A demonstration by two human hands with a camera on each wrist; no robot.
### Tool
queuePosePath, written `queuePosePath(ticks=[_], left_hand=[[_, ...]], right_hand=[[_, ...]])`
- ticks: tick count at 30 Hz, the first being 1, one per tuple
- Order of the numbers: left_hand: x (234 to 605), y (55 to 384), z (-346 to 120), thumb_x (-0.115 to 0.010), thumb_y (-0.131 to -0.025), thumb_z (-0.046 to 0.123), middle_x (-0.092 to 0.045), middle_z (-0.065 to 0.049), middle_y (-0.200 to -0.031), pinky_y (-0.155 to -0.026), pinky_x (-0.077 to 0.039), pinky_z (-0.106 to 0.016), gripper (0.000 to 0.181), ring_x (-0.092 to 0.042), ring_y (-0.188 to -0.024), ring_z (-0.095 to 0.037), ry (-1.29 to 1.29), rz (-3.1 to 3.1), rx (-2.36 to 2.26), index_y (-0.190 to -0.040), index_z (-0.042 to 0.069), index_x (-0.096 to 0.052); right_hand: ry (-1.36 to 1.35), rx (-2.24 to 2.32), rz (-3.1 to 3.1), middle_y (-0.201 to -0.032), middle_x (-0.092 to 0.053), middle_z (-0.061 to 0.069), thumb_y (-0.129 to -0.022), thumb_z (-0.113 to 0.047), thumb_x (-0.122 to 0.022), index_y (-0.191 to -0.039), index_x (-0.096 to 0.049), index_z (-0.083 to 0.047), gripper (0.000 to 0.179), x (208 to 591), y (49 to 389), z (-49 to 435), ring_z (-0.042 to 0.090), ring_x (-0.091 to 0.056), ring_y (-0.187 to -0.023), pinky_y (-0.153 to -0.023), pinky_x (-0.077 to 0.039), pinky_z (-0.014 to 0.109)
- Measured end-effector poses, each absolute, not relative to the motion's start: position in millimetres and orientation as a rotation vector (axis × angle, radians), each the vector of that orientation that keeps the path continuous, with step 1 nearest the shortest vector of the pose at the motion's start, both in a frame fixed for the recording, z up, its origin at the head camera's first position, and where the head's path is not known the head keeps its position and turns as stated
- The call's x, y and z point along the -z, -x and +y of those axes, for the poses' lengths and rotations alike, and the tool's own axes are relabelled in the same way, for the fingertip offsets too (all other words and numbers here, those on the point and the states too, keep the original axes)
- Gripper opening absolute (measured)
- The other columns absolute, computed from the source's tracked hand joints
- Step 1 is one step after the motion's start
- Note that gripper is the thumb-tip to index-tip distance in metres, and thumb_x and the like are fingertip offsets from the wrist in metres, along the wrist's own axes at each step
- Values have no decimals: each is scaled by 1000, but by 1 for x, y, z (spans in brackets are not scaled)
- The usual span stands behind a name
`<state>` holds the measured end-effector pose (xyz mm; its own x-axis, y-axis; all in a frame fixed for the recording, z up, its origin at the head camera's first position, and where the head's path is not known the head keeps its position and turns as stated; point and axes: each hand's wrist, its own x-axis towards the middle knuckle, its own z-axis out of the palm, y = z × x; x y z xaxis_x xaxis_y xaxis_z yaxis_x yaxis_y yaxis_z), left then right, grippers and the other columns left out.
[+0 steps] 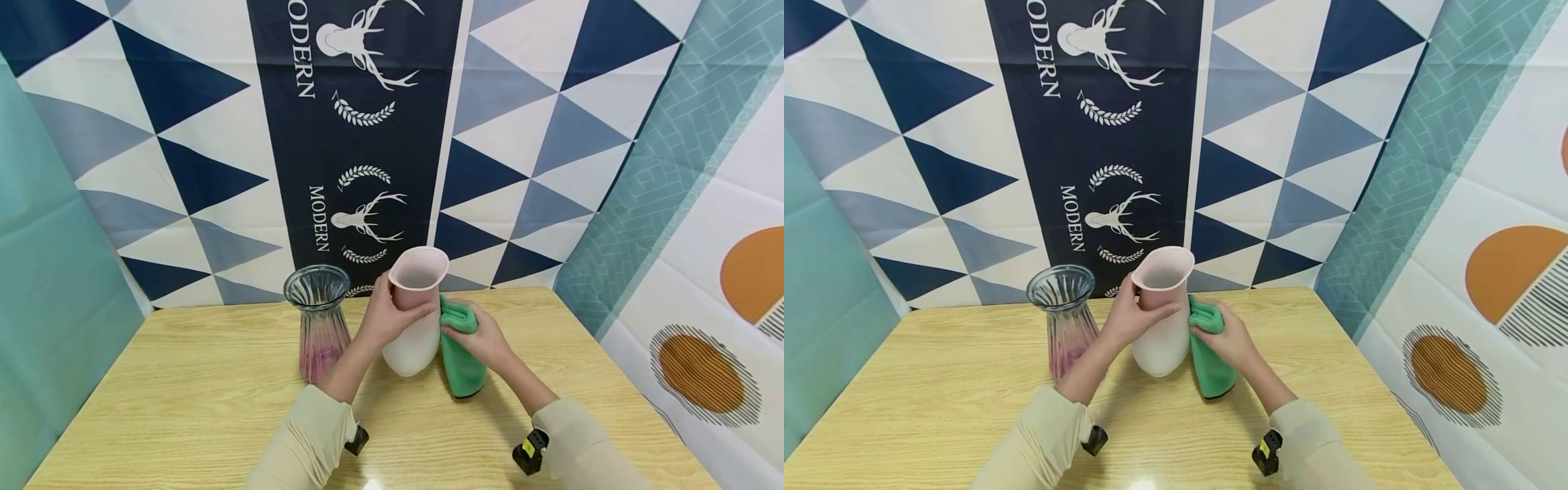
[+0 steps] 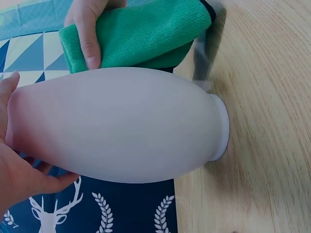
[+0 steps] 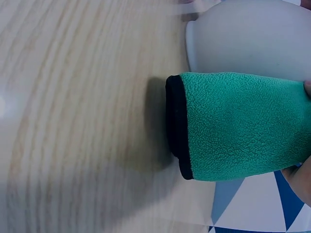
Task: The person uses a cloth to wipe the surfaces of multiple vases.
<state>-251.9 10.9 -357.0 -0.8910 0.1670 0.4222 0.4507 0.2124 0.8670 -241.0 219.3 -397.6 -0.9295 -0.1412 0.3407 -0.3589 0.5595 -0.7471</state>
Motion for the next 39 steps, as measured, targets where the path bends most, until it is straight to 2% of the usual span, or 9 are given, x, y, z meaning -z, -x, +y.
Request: queuePosePath(ticks=[11,22,32,39], left_hand=[[351,249,14,-83,-70,24,-44,-12,-129,-96,-47,-38,79,-53,-115,-23,510,-2141,1737,-133,9,-39],[349,243,16,-84,-69,28,-48,-12,-126,-97,-47,-39,78,-52,-116,-24,447,-2182,1666,-132,8,-42],[350,244,15,-83,-69,29,-52,-11,-126,-95,-48,-40,78,-54,-114,-23,431,-2209,1632,-132,8,-42],[348,243,15,-83,-69,30,-53,-11,-125,-94,-48,-39,78,-54,-114,-23,415,-2235,1601,-131,8,-43]], right_hand=[[-413,-1275,-2566,-127,-58,16,-80,-20,-74,-129,-52,-9,55,411,242,221,34,-54,-118,-98,-44,50],[-395,-1274,-2631,-125,-59,16,-81,-20,-73,-130,-51,-9,55,423,241,224,34,-56,-115,-95,-46,49],[-418,-1349,-2590,-128,-57,17,-81,-19,-73,-130,-51,-8,55,410,238,224,34,-54,-117,-96,-45,49],[-439,-1294,-2563,-125,-58,16,-80,-24,-74,-130,-52,-9,56,390,240,223,33,-57,-112,-89,-50,46]])
